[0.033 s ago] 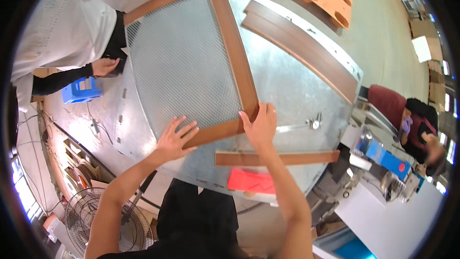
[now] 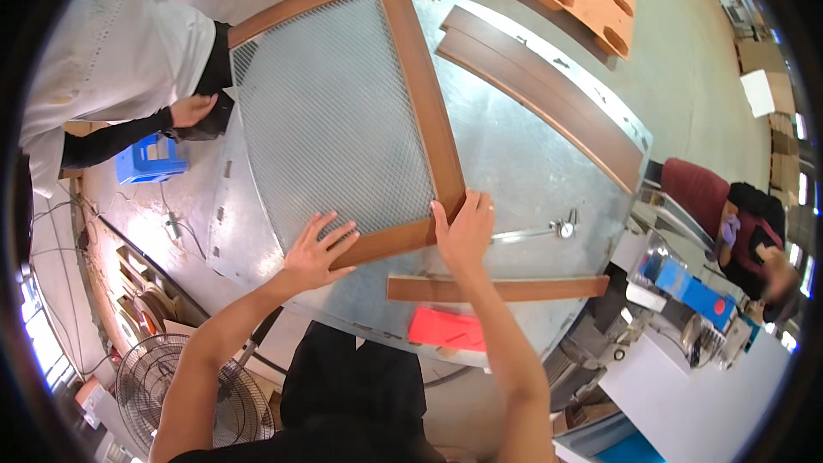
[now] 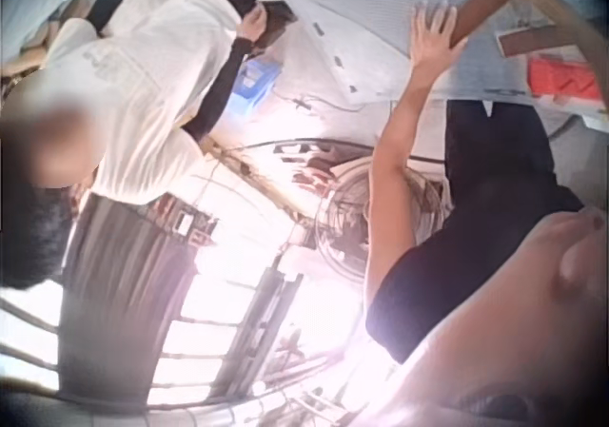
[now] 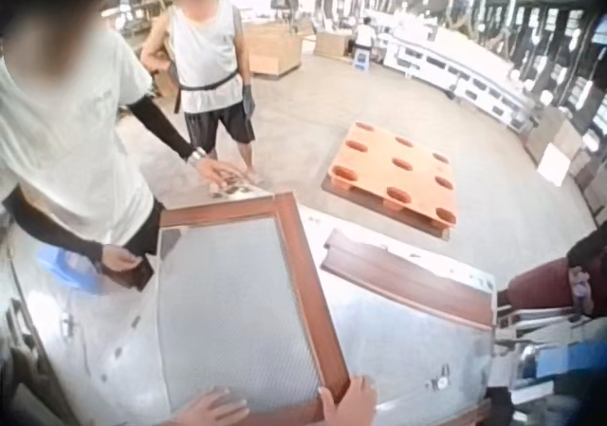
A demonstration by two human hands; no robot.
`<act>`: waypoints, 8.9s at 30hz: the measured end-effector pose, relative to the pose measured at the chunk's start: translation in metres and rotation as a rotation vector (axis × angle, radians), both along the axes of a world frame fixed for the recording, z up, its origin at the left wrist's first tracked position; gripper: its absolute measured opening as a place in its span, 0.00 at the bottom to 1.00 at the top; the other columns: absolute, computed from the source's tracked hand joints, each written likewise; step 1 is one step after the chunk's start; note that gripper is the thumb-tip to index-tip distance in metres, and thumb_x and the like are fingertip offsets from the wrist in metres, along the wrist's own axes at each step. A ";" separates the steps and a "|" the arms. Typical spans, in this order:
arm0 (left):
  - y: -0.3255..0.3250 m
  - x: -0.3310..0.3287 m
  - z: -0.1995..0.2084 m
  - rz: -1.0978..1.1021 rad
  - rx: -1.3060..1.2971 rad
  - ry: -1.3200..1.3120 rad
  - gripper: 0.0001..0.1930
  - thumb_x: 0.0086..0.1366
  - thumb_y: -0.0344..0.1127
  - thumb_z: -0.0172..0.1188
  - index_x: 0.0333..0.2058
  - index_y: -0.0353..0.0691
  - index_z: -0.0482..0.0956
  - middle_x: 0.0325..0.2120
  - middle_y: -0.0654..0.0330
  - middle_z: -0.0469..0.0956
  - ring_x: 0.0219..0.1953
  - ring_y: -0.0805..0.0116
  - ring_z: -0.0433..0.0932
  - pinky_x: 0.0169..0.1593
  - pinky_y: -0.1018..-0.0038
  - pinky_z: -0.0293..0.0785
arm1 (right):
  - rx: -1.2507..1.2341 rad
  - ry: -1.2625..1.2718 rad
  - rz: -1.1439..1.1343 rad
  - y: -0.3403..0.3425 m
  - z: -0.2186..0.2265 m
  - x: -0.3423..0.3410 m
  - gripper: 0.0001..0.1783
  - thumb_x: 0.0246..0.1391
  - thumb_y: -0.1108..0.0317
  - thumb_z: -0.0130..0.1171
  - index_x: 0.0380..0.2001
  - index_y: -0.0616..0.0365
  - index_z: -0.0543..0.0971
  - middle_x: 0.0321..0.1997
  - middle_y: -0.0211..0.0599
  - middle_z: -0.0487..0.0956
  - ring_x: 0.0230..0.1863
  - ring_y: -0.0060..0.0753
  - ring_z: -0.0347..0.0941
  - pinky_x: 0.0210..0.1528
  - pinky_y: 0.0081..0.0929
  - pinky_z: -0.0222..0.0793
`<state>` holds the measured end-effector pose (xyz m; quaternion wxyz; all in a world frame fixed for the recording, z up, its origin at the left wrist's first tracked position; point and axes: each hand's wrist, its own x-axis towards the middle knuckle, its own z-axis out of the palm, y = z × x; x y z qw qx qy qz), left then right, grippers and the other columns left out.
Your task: The person assembles a wooden frame with a mesh screen by hand, fitting wood slats together around the mesh while being assisted by others who hold the components in place.
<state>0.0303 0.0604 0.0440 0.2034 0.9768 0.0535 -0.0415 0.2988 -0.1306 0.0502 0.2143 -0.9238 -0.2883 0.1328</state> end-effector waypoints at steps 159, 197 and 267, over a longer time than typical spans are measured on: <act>0.071 -0.125 0.011 1.465 -1.377 -0.557 0.29 0.71 0.45 0.65 0.64 0.36 0.70 0.36 0.65 0.77 0.35 0.75 0.72 0.41 0.75 0.69 | 0.213 -0.091 0.627 0.136 0.032 -0.147 0.24 0.56 0.67 0.70 0.56 0.62 0.78 0.63 0.51 0.71 0.67 0.61 0.65 0.67 0.55 0.64; 0.115 -0.062 -0.012 1.293 -0.250 -0.237 0.29 0.71 0.44 0.63 0.63 0.29 0.73 0.49 0.49 0.72 0.49 0.53 0.74 0.53 0.61 0.73 | -0.011 -0.259 -0.043 0.026 -0.007 -0.002 0.32 0.64 0.56 0.62 0.65 0.62 0.70 0.60 0.56 0.70 0.62 0.62 0.63 0.64 0.56 0.60; 0.120 -0.086 -0.018 1.339 -0.418 -0.534 0.24 0.70 0.45 0.65 0.54 0.30 0.80 0.37 0.53 0.77 0.37 0.59 0.75 0.45 0.66 0.73 | -0.017 -0.427 0.032 0.030 -0.029 -0.009 0.29 0.69 0.52 0.51 0.61 0.65 0.71 0.55 0.58 0.71 0.59 0.63 0.64 0.61 0.58 0.60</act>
